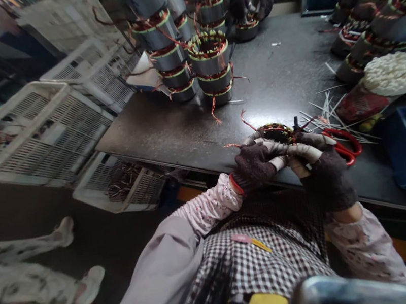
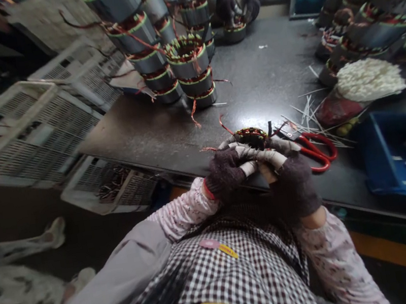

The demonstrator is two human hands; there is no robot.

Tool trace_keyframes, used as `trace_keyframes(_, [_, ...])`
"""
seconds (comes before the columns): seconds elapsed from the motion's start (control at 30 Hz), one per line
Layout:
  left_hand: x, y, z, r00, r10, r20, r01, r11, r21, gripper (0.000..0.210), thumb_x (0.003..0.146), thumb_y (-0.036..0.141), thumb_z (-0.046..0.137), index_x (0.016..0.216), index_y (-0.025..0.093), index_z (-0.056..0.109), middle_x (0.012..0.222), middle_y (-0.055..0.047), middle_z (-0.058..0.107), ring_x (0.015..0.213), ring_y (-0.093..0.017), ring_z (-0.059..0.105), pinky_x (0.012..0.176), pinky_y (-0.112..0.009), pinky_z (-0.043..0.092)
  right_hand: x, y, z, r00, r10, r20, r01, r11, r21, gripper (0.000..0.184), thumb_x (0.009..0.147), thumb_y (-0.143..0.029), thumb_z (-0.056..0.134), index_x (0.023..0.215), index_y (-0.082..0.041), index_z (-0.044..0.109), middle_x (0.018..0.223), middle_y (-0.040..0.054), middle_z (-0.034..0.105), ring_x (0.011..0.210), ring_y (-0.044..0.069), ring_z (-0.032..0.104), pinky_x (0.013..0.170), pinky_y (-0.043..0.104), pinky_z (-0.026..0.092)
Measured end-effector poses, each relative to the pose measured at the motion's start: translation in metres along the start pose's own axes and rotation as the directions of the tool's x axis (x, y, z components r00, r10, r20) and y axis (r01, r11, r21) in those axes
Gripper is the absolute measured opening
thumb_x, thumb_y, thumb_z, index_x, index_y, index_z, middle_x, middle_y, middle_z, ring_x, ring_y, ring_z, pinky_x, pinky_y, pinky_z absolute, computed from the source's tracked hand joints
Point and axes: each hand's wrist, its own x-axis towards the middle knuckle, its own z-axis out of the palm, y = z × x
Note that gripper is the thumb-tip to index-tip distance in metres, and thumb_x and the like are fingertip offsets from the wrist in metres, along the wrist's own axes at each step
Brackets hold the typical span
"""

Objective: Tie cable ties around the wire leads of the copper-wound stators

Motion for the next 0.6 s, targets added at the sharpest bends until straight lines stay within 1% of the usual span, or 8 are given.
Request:
trace_keyframes(0.1, [0.000, -0.002, 0.005, 1.000, -0.003, -0.021, 0.002, 0.999, -0.037, 0.021, 0.096, 0.026, 0.084, 0.117, 0.028, 0.087, 0.119, -0.001, 0.089, 0.122, -0.024, 0.080, 0.135, -0.058, 0.044, 0.007, 0.003, 0.000, 1.000, 0.002, 0.022, -0.003, 0.999, 0.043, 0.013, 0.099, -0.032, 0.068, 0.103, -0.027, 0.080, 0.106, 0.0097, 0.083, 0.106, 0.029, 0.078, 0.092, 0.050, 0.065])
trace_keyframes(0.17, [0.000, -0.003, 0.009, 0.998, -0.020, -0.052, 0.017, 0.998, -0.053, 0.019, 0.095, 0.027, 0.085, 0.114, 0.028, 0.088, 0.114, -0.001, 0.089, 0.119, -0.024, 0.081, 0.134, -0.059, 0.044, 0.010, -0.004, -0.003, 1.000, 0.026, -0.003, -0.026, 0.995, 0.094, 0.009, 0.097, -0.030, 0.070, 0.095, -0.028, 0.079, 0.100, 0.0076, 0.082, 0.101, 0.028, 0.078, 0.092, 0.050, 0.065])
trace_keyframes(0.27, [-0.002, -0.004, 0.011, 0.997, 0.007, -0.083, -0.011, 0.999, -0.048, 0.014, 0.098, 0.028, 0.082, 0.110, 0.026, 0.088, 0.108, -0.002, 0.089, 0.114, -0.022, 0.082, 0.132, -0.055, 0.047, 0.011, -0.022, -0.008, 0.976, 0.178, -0.128, -0.130, 0.940, 0.316, 0.001, 0.094, -0.029, 0.078, 0.094, -0.030, 0.078, 0.111, 0.0065, 0.081, 0.111, 0.027, 0.078, 0.101, 0.052, 0.065])
trace_keyframes(0.33, [-0.002, -0.007, 0.008, 0.993, 0.100, -0.068, -0.101, 0.995, -0.014, 0.021, 0.098, 0.033, 0.081, 0.117, 0.024, 0.086, 0.120, -0.005, 0.088, 0.122, -0.025, 0.080, 0.132, -0.056, 0.048, 0.009, -0.029, -0.006, 0.933, 0.320, -0.164, -0.208, 0.853, 0.479, 0.008, 0.092, -0.036, 0.082, 0.093, -0.030, 0.077, 0.119, 0.0060, 0.080, 0.118, 0.027, 0.076, 0.105, 0.052, 0.064])
trace_keyframes(0.37, [-0.003, -0.009, 0.006, 0.988, 0.148, -0.053, -0.147, 0.989, 0.010, 0.029, 0.098, 0.036, 0.081, 0.124, 0.024, 0.084, 0.130, -0.007, 0.086, 0.130, -0.027, 0.077, 0.133, -0.057, 0.048, 0.006, -0.029, -0.004, 0.911, 0.390, -0.132, -0.267, 0.804, 0.531, 0.014, 0.091, -0.042, 0.083, 0.093, -0.030, 0.076, 0.118, 0.0057, 0.079, 0.118, 0.027, 0.076, 0.104, 0.052, 0.065])
trace_keyframes(0.43, [-0.004, -0.014, 0.001, 0.977, 0.213, -0.009, -0.212, 0.976, 0.057, 0.040, 0.098, 0.041, 0.082, 0.133, 0.022, 0.081, 0.139, -0.010, 0.083, 0.138, -0.029, 0.073, 0.133, -0.058, 0.048, -0.004, -0.026, 0.000, 0.854, 0.520, -0.010, -0.429, 0.714, 0.554, 0.026, 0.089, -0.054, 0.081, 0.094, -0.029, 0.075, 0.106, 0.0041, 0.079, 0.105, 0.026, 0.076, 0.095, 0.050, 0.066])
trace_keyframes(0.5, [-0.005, -0.020, -0.004, 0.970, 0.241, 0.033, -0.243, 0.965, 0.096, 0.034, 0.101, 0.041, 0.079, 0.128, 0.022, 0.082, 0.129, -0.009, 0.086, 0.132, -0.028, 0.077, 0.134, -0.055, 0.048, -0.018, -0.023, 0.000, 0.787, 0.610, 0.096, -0.569, 0.655, 0.497, 0.033, 0.086, -0.058, 0.082, 0.095, -0.027, 0.074, 0.094, 0.0026, 0.078, 0.089, 0.023, 0.072, 0.084, 0.047, 0.065])
trace_keyframes(0.6, [-0.007, -0.022, -0.003, 0.959, 0.268, 0.093, -0.278, 0.952, 0.126, 0.023, 0.103, 0.038, 0.076, 0.117, 0.023, 0.085, 0.114, -0.006, 0.088, 0.121, -0.024, 0.081, 0.135, -0.052, 0.046, -0.026, -0.031, -0.009, 0.748, 0.639, 0.178, -0.638, 0.621, 0.455, 0.033, 0.081, -0.055, 0.086, 0.091, -0.026, 0.073, 0.082, 0.0011, 0.075, 0.071, 0.020, 0.067, 0.066, 0.039, 0.060])
